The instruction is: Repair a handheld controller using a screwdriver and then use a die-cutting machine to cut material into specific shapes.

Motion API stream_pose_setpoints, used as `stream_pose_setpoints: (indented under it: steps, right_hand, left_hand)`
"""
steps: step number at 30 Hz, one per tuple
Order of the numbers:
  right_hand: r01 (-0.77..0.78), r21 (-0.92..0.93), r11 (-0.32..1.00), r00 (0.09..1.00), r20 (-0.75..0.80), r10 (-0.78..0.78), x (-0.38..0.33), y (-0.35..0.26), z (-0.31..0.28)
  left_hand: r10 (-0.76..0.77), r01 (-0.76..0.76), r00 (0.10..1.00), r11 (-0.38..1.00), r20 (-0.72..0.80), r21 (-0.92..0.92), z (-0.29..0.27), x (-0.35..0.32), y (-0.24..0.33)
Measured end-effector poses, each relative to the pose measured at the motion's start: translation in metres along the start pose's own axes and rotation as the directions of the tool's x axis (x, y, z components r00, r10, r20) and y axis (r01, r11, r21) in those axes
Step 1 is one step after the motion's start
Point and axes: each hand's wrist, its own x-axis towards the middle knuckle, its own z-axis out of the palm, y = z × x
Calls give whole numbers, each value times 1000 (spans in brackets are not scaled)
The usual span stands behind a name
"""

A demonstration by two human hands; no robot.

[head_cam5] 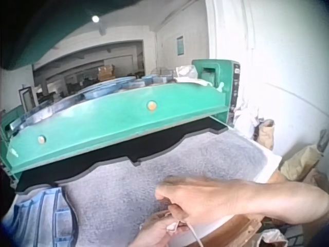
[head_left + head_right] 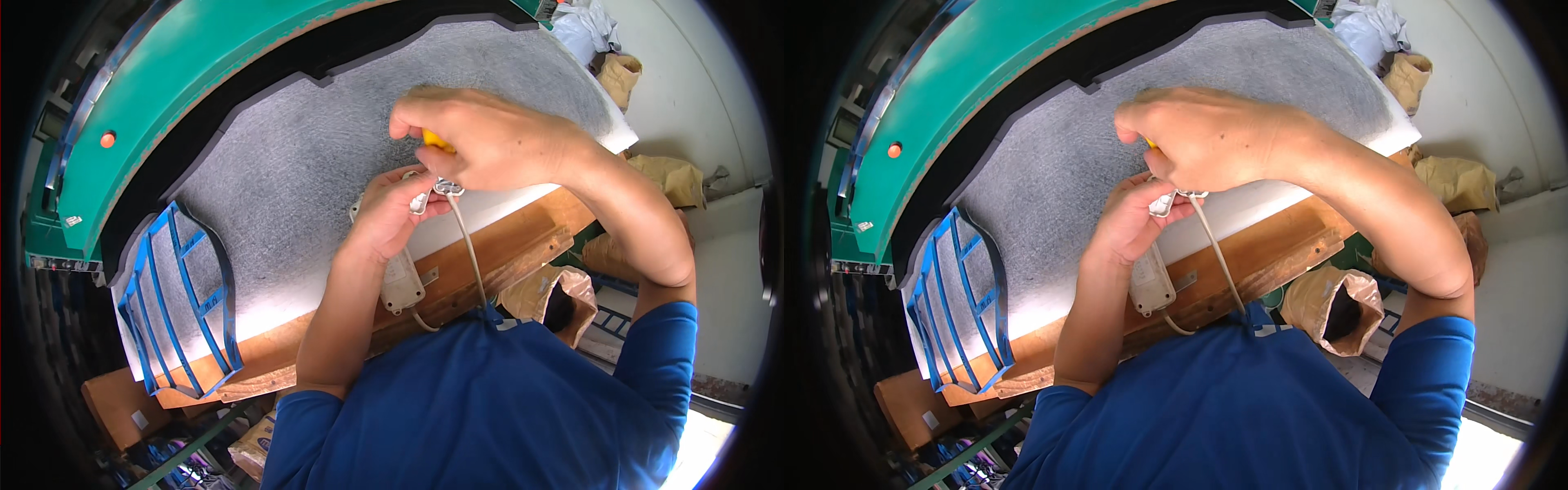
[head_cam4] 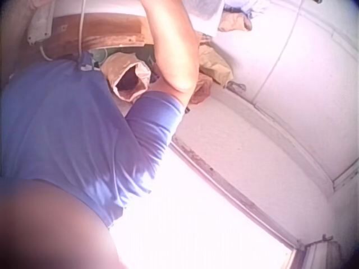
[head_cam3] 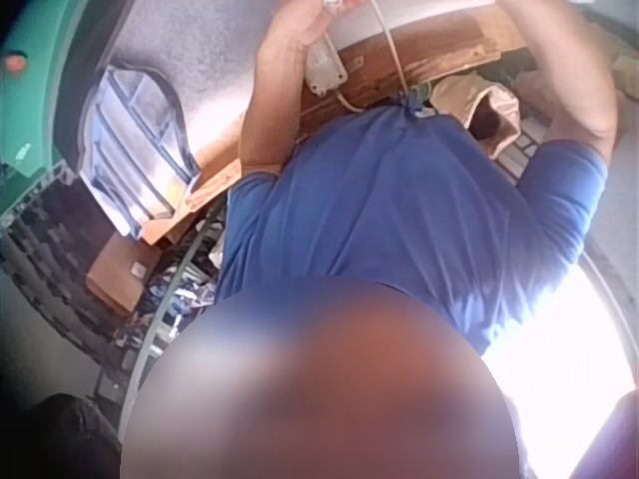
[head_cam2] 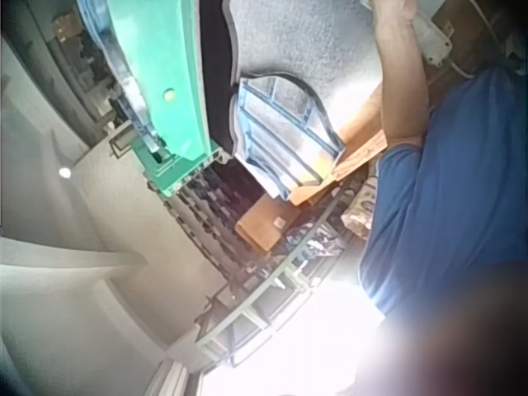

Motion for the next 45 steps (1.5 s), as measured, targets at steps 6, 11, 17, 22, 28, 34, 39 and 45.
stream_pose_setpoints:
  steps: [6, 11, 17, 22, 28, 34, 39, 45]
  right_hand:
    - [-132, -79, 988, 990, 46, 136, 0, -13, -7]
    - [-26, 108, 994, 1000, -13, 28, -10, -5, -7]
    - [-69, 204, 976, 986, -132, 97, -34, -6, -9]
    - [-38, 244, 969, 983, -168, 81, -46, -1, 6]
    - [52, 119, 992, 964, -265, -19, -56, -4, 18]
    - [-71, 268, 961, 981, -154, 115, -62, 0, 15]
    - [-202, 433, 878, 974, -7, 227, -65, 6, 8]
    - [-162, 307, 938, 979, -70, 192, -60, -8, 8]
  left_hand:
    - [17, -17, 1000, 998, -2, 63, -4, -1, -1]
    - [29, -29, 1000, 998, -8, 60, -7, -2, -2]
    - [39, -39, 999, 998, 6, 56, -4, -4, -2]
    - [45, -46, 999, 998, 27, 53, -4, -4, -3]
    - [77, -77, 997, 995, 8, 59, -3, -7, -4]
    - [86, -86, 996, 994, 5, 74, -4, -6, -4]
    - [89, -89, 996, 993, 12, 78, -1, -9, -2]
    - [67, -69, 997, 997, 48, 39, -5, -6, -2]
